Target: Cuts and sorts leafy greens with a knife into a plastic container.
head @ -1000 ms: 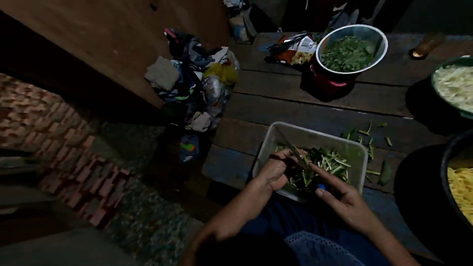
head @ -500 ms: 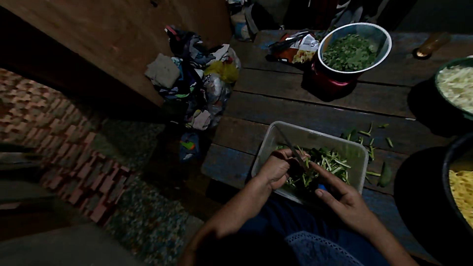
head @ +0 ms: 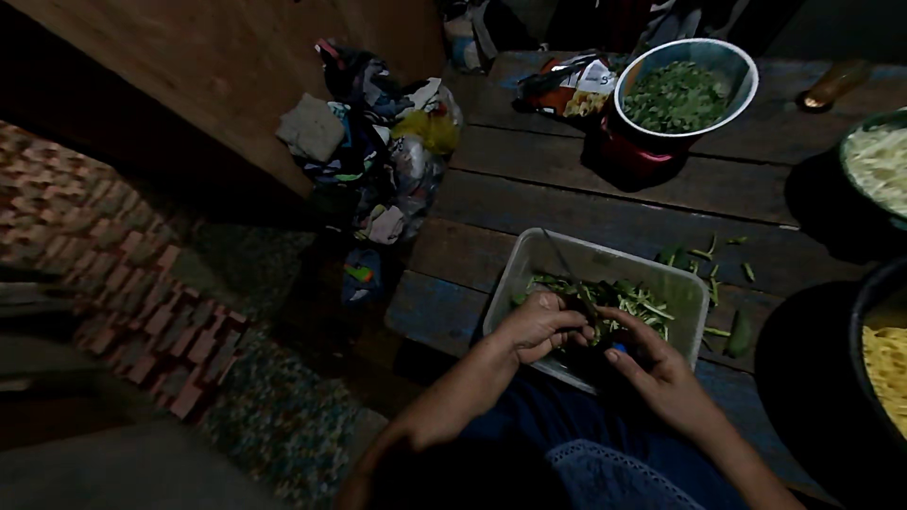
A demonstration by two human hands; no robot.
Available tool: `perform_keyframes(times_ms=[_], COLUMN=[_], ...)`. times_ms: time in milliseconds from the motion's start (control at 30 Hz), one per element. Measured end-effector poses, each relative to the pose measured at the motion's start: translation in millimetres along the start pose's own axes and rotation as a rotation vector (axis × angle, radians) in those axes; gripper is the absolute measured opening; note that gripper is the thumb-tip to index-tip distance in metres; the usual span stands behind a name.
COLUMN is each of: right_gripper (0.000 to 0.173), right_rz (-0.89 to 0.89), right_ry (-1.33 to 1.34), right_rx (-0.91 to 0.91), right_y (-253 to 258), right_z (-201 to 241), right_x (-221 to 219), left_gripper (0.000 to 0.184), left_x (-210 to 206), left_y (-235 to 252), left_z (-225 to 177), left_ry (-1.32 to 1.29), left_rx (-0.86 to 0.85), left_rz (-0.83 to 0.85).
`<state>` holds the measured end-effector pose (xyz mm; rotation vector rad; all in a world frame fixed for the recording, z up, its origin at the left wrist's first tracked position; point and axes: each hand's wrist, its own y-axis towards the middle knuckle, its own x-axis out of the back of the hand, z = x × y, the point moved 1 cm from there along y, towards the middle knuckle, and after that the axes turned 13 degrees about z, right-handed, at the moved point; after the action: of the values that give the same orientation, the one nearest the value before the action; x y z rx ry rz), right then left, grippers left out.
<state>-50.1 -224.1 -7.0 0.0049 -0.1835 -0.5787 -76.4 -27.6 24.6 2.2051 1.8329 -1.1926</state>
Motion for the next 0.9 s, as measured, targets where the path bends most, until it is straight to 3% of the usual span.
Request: perform_keyframes(times_ms=[133, 267, 433, 533, 600, 700, 900], right_gripper=[0.049, 0.049, 0.05, 0.043, 0.036, 0.037, 0.057], right_rz=[-0.004, -0.116, -0.171, -0.166, -0.188, -0.224, -0.221], right_ry=[0.004, -0.02, -0.05, -0.077, -0.08, -0.069, -0.017], right_rx=[-0.016, -0.096, -0.288, -0.368, -0.348, -0.298, -0.283], right_y=[-6, -14, -27, -33, -33, -31, -29], right_z=[0, 4, 7, 9, 6, 1, -2], right_x=[1, 9, 18, 19, 18, 16, 17], left_gripper=[0.013, 0.004, 0.03, 0.031, 0.028, 0.021, 0.018], left_x=[1, 4, -3, 6, 16, 26, 35], left_y=[1, 11, 20, 17, 12, 8, 42], left_z=[2, 9, -16, -55, -85, -109, -55], left_ry=[0.069, 0.342, 0.913, 1.236, 1.309, 1.413, 1.754], left_rx=[0.013, -0.023, 0.106, -0.023, -0.101, -0.025, 0.46], left_rz=[0.006, 0.04, 0.139, -0.006, -0.148, -0.239, 0.225])
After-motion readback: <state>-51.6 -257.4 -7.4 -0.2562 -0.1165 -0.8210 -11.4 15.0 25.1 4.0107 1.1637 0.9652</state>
